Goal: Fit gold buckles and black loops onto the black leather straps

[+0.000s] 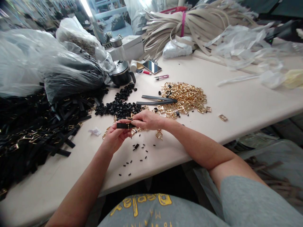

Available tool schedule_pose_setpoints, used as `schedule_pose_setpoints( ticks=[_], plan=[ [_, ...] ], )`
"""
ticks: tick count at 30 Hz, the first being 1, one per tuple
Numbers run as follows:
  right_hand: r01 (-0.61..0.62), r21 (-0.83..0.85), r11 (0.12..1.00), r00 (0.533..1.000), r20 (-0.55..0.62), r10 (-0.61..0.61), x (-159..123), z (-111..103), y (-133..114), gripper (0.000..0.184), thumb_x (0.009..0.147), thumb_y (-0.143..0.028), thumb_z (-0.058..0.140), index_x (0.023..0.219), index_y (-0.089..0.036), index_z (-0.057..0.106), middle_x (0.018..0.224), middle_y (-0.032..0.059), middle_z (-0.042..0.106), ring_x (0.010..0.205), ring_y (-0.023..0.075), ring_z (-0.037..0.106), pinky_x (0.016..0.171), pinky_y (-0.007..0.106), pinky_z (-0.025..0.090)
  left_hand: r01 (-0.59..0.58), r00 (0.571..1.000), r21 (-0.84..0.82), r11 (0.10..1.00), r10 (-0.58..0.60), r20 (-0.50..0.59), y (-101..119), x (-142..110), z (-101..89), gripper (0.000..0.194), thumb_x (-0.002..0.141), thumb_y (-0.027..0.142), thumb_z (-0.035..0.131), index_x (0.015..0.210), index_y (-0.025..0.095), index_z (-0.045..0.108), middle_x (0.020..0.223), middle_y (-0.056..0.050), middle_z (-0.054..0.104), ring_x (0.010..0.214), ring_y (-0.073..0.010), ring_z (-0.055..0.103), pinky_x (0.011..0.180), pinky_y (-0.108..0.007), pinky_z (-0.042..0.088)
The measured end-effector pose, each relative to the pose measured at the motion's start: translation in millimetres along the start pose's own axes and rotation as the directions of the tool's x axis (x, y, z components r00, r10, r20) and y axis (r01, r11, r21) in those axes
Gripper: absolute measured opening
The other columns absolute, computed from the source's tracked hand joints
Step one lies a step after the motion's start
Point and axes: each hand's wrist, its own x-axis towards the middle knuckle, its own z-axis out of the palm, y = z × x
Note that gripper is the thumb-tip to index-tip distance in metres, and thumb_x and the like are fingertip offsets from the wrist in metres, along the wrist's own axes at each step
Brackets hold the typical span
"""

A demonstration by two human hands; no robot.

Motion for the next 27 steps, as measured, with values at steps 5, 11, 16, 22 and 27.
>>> schedule_pose_setpoints(
  ticks=[5, 11, 16, 22, 27],
  plan=[
    [-0.003, 0.019, 1.000, 0.999, -0.042, 0.004, 1, 2, 1, 0.035, 0.091, -0.034, 0.045, 0.060, -0.017, 0.044, 0.054, -0.0050, 0.040, 0.050, 0.0062, 0.034, 0.050, 0.021, 0.025, 0.106, 0.994, -0.053, 0.993, -0.108, -0.028, 0, 4, 2.4, 0.040, 0.063, 0.037, 0.080, 0.092, 0.012, 0.066, 0.067, -0.002, 0.066, 0.053, -0.0097, 0.060, 0.055, -0.022, 0.055],
    [-0.072, 0.040, 0.997, 0.991, -0.114, 0.077, 2, 4, 0, 0.036, 0.090, -0.035, 0.045, 0.059, -0.018, 0.043, 0.052, -0.0054, 0.039, 0.050, 0.0064, 0.034, 0.050, 0.022, 0.024, 0.069, 0.990, -0.046, 0.997, -0.074, -0.116, -5, 8, 1.9, 0.042, 0.063, 0.033, 0.082, 0.094, 0.014, 0.061, 0.072, -0.002, 0.069, 0.054, -0.0114, 0.064, 0.054, -0.021, 0.054],
    [-0.156, 0.056, 0.986, 0.982, -0.097, 0.161, 3, 5, -4, 0.035, 0.089, -0.034, 0.045, 0.058, -0.017, 0.045, 0.052, -0.0044, 0.044, 0.049, 0.0072, 0.038, 0.050, 0.022, 0.027, 0.048, 0.994, -0.155, 0.987, -0.062, -0.085, -7, 10, 0.2, 0.041, 0.066, 0.028, 0.080, 0.101, 0.016, 0.061, 0.087, -0.005, 0.073, 0.076, -0.0181, 0.072, 0.068, -0.025, 0.058],
    [-0.176, 0.041, 0.984, 0.979, -0.095, 0.179, 3, 6, -3, 0.038, 0.090, -0.040, 0.046, 0.059, -0.017, 0.048, 0.053, -0.0038, 0.046, 0.050, 0.0077, 0.040, 0.051, 0.022, 0.028, 0.076, 0.995, -0.243, 0.967, -0.089, -0.046, -6, 10, -2.4, 0.033, 0.068, 0.023, 0.078, 0.097, 0.015, 0.064, 0.083, -0.005, 0.074, 0.071, -0.0136, 0.071, 0.067, -0.021, 0.058],
    [-0.205, 0.025, 0.978, 0.976, -0.075, 0.206, 4, 8, -2, 0.039, 0.090, -0.044, 0.046, 0.062, -0.017, 0.051, 0.053, -0.0042, 0.045, 0.051, 0.0077, 0.038, 0.050, 0.022, 0.026, 0.100, 0.990, -0.252, 0.962, -0.121, -0.069, -6, 11, -3.1, 0.031, 0.069, 0.022, 0.078, 0.096, 0.014, 0.065, 0.081, -0.003, 0.072, 0.066, -0.0106, 0.069, 0.065, -0.019, 0.058]
  ],
)
